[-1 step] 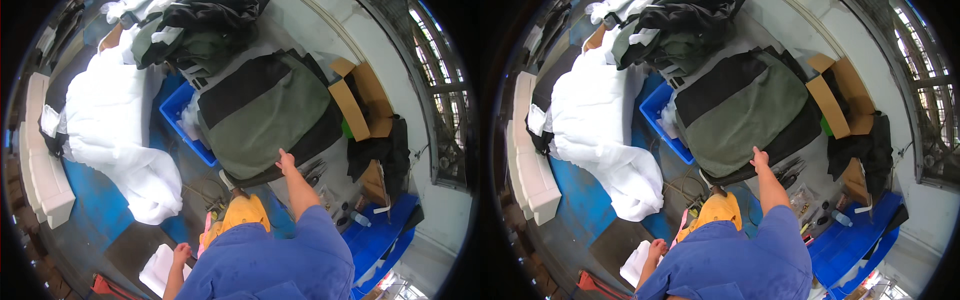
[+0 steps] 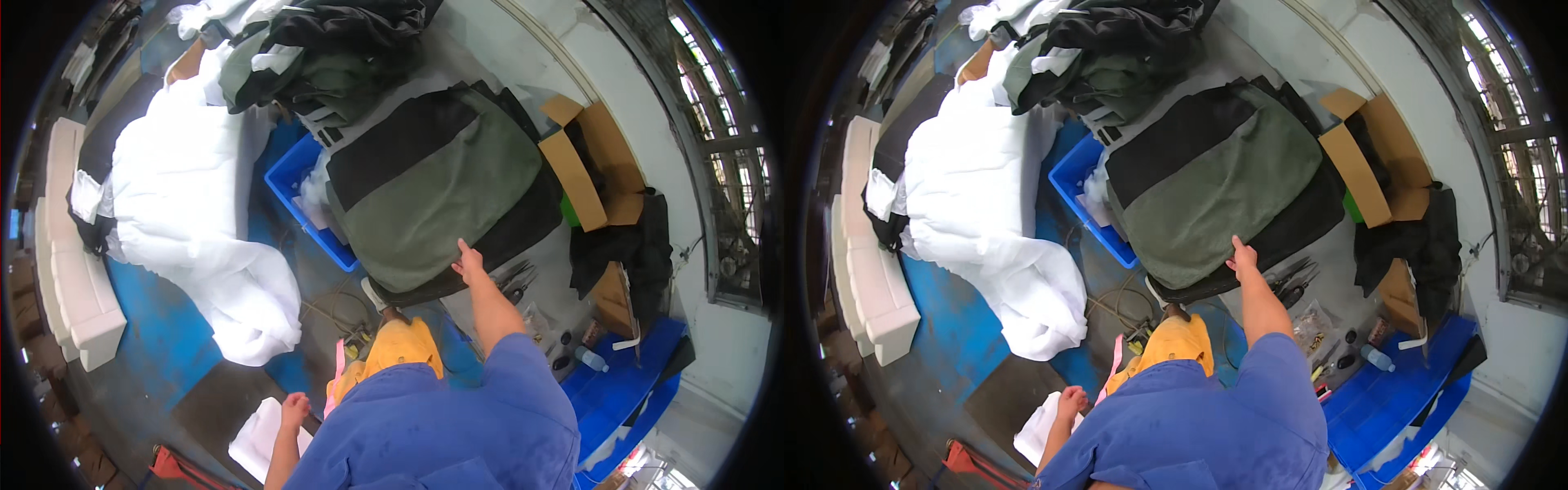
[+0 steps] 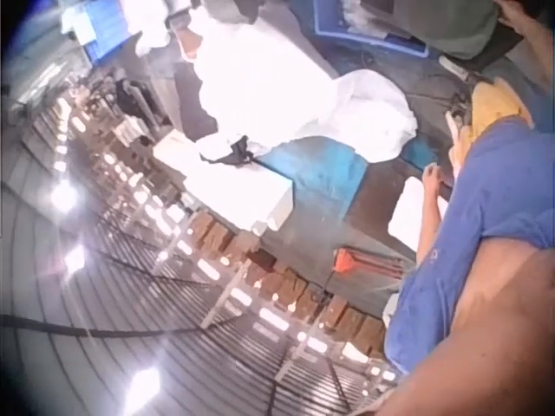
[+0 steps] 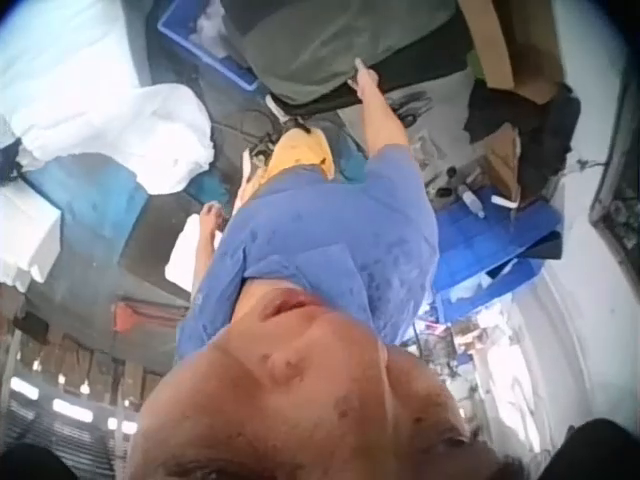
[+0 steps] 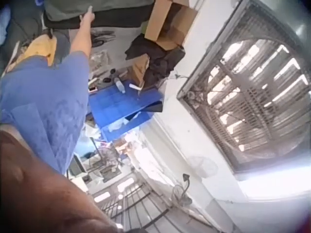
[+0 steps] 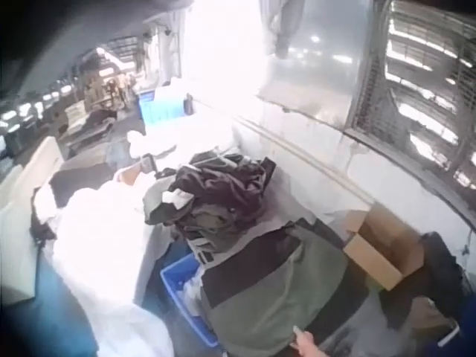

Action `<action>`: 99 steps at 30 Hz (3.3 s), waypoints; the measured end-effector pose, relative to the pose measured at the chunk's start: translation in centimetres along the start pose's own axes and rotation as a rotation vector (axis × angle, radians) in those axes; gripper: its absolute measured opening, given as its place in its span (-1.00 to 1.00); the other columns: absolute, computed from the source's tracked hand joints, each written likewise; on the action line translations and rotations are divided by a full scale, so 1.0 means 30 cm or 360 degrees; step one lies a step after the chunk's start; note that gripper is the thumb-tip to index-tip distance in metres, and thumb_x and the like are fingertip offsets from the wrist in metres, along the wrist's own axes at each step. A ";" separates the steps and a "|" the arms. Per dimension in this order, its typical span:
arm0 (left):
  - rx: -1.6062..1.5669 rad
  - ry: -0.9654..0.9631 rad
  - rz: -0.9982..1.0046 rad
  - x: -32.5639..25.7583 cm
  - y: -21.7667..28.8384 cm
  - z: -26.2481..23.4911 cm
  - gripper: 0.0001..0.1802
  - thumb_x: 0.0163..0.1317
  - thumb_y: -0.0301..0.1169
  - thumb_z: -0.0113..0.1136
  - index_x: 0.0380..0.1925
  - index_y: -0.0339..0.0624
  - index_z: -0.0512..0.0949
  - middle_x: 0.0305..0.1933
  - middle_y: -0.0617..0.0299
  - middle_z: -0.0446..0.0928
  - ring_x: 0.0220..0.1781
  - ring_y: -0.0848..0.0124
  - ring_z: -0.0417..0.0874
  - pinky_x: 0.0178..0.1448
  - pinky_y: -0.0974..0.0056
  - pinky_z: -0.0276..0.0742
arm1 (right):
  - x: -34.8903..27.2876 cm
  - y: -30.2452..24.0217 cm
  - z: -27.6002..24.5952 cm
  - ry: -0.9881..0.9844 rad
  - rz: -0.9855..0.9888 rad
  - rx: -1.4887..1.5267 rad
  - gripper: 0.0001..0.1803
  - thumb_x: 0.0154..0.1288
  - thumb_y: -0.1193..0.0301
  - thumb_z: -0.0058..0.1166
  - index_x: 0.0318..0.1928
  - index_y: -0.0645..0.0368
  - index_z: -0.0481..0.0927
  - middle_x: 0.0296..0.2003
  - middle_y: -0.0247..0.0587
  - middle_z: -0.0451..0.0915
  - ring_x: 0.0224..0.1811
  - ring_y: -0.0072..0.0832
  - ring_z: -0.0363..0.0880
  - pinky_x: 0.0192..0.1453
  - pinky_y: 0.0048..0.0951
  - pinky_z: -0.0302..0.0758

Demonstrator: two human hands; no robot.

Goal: Wrap a white foam piece around a wooden frame and fit a green fabric cover over the assembly, using scissors to trim materials.

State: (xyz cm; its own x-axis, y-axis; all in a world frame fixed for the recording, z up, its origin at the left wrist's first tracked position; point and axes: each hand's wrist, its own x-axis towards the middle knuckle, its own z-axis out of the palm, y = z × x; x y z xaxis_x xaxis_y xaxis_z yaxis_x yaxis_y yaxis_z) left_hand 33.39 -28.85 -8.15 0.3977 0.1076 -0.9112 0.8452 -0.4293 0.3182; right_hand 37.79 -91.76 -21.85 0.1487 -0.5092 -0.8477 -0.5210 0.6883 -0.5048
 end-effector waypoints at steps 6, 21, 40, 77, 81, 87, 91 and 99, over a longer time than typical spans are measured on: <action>-0.0299 0.0145 0.0407 0.017 0.089 0.056 -0.81 0.34 -0.34 0.16 -0.11 -0.14 0.54 -0.29 0.28 0.58 -0.35 0.55 0.57 -0.33 0.46 0.49 | -0.131 -0.237 0.103 -0.0031 -0.1128 -0.0953 -0.64 0.32 0.25 0.12 -0.39 0.39 0.58 -0.52 -0.05 0.57 -0.38 -0.40 0.53 -0.22 -0.21 0.49; -0.0614 0.0959 0.0529 -0.328 -0.323 0.284 -0.73 0.30 -0.32 0.13 -0.07 -0.21 0.56 -0.22 0.14 0.64 -0.17 0.36 0.65 -0.06 0.25 0.54 | -1.144 -0.333 0.819 -0.1467 -0.2113 -0.1352 -0.62 0.45 0.22 0.06 -0.19 0.39 0.60 -0.29 -0.20 0.63 -0.28 -0.53 0.49 -0.12 -0.46 0.48; -0.2780 0.0746 0.0703 -0.399 -0.737 -0.107 0.28 0.08 0.47 0.04 0.49 -0.13 -0.31 0.44 -0.09 0.19 0.40 0.16 0.32 0.41 -0.04 0.18 | -1.946 0.222 0.456 -0.2721 -0.1985 -0.1328 -0.62 0.27 0.21 0.14 -0.46 0.32 0.52 -0.50 -0.43 0.50 -0.43 -0.69 0.35 -0.35 -0.56 0.23; -0.1785 0.1859 0.1287 -0.749 -0.585 0.046 -0.72 0.24 -0.58 0.09 -0.05 -0.14 0.49 -0.19 0.27 0.57 -0.10 0.49 0.53 0.03 0.36 0.45 | -1.797 0.181 0.641 -0.3055 -0.0727 -0.2530 -0.59 0.21 0.33 0.30 -0.04 0.38 0.58 -0.24 -0.28 0.62 -0.23 -0.63 0.52 -0.08 -0.52 0.47; -0.0910 0.1578 0.1506 -1.132 -0.567 -0.105 -0.77 0.18 -0.51 0.19 -0.13 -0.19 0.57 -0.26 0.16 0.62 -0.20 0.45 0.62 -0.09 0.33 0.50 | -2.017 0.445 0.483 -0.3244 -0.2508 -0.2310 0.09 -0.13 0.27 0.55 0.37 0.34 0.19 0.27 -0.04 0.38 0.32 -0.27 0.34 0.37 -0.29 0.25; 0.0113 0.1396 0.1825 -1.278 -0.615 -0.026 -0.62 0.06 -0.44 0.32 -0.06 -0.10 0.55 -0.16 0.14 0.57 -0.12 0.16 0.61 -0.04 0.19 0.53 | -2.168 0.908 0.212 -0.3458 -0.2149 -0.2363 -0.70 0.00 0.71 0.12 -0.18 0.27 0.63 -0.25 -0.11 0.67 -0.22 -0.38 0.63 -0.12 -0.38 0.51; -0.0251 0.2499 0.1875 -1.253 -0.845 0.005 -0.64 0.07 -0.36 0.34 -0.09 -0.09 0.54 0.01 0.17 0.52 -0.02 0.19 0.58 -0.01 0.18 0.53 | -2.201 0.902 0.139 -0.2706 -0.1814 -0.1633 -0.78 0.37 0.53 0.02 -0.02 0.29 0.59 -0.14 -0.29 0.62 -0.10 -0.46 0.57 0.02 -0.40 0.50; -0.0645 0.1052 0.1725 -1.117 -1.011 0.075 -0.43 0.26 -0.16 0.26 0.17 -0.23 0.39 0.12 0.02 0.48 0.12 0.11 0.55 0.18 0.14 0.48 | -2.208 0.963 -0.004 -0.2530 -0.0561 -0.0690 -0.44 0.49 0.13 -0.13 0.31 0.26 0.31 0.26 -0.05 0.41 0.28 -0.15 0.41 0.36 -0.03 0.33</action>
State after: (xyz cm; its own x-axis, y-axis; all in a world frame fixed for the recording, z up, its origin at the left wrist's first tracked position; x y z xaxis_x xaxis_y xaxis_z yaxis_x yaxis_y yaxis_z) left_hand -6.38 -21.46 12.14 0.9320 0.3451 0.1109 -0.0062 -0.2909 0.9567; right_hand 12.81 -38.21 19.74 0.7996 0.5788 -0.1601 -0.4162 0.3418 -0.8426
